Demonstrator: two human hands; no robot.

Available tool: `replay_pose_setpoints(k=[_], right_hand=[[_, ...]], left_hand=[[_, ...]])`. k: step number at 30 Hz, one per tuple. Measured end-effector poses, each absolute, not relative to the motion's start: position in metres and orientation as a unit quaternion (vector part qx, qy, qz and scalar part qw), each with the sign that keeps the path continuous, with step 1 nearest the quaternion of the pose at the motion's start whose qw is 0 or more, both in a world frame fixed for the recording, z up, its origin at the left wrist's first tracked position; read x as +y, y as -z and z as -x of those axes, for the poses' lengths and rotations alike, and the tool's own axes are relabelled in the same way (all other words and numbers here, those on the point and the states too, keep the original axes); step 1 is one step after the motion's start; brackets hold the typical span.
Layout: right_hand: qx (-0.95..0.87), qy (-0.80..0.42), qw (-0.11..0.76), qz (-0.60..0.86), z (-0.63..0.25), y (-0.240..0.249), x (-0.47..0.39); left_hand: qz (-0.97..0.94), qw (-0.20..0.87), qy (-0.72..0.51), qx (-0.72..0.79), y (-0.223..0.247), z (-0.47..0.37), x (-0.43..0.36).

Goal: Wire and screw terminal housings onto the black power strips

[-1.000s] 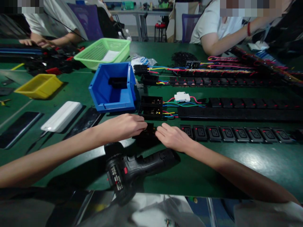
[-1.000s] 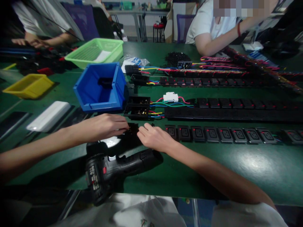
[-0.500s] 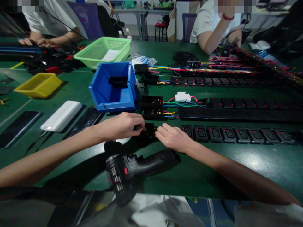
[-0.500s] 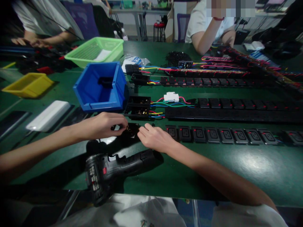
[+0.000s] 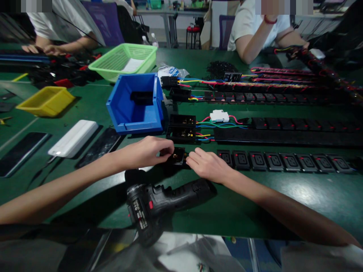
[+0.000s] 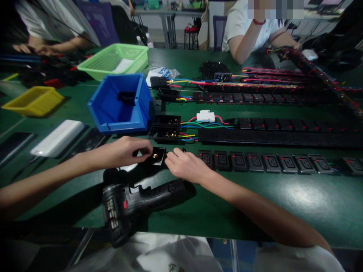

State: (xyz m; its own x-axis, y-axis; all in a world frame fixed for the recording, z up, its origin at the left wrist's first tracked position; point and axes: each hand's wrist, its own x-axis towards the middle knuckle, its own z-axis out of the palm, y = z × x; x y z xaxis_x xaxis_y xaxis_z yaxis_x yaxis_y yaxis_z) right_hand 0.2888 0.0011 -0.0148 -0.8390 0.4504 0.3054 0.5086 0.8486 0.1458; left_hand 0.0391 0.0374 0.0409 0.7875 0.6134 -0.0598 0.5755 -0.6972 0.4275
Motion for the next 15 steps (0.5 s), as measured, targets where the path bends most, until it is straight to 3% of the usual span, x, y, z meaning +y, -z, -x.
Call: replay_pose_setpoints(k=[8, 15], right_hand=[[-0.956, 0.104, 0.129, 0.244, -0.289, 0.014, 0.002], [-0.955, 0.103, 0.130, 0.244, -0.289, 0.014, 0.003]], left_hand=[[-0.962, 0.149, -0.011, 0.229, -0.053, -0.047, 0.043], [-0.959, 0.173, 0.001, 0.224, -0.054, -0.059, 0.052]])
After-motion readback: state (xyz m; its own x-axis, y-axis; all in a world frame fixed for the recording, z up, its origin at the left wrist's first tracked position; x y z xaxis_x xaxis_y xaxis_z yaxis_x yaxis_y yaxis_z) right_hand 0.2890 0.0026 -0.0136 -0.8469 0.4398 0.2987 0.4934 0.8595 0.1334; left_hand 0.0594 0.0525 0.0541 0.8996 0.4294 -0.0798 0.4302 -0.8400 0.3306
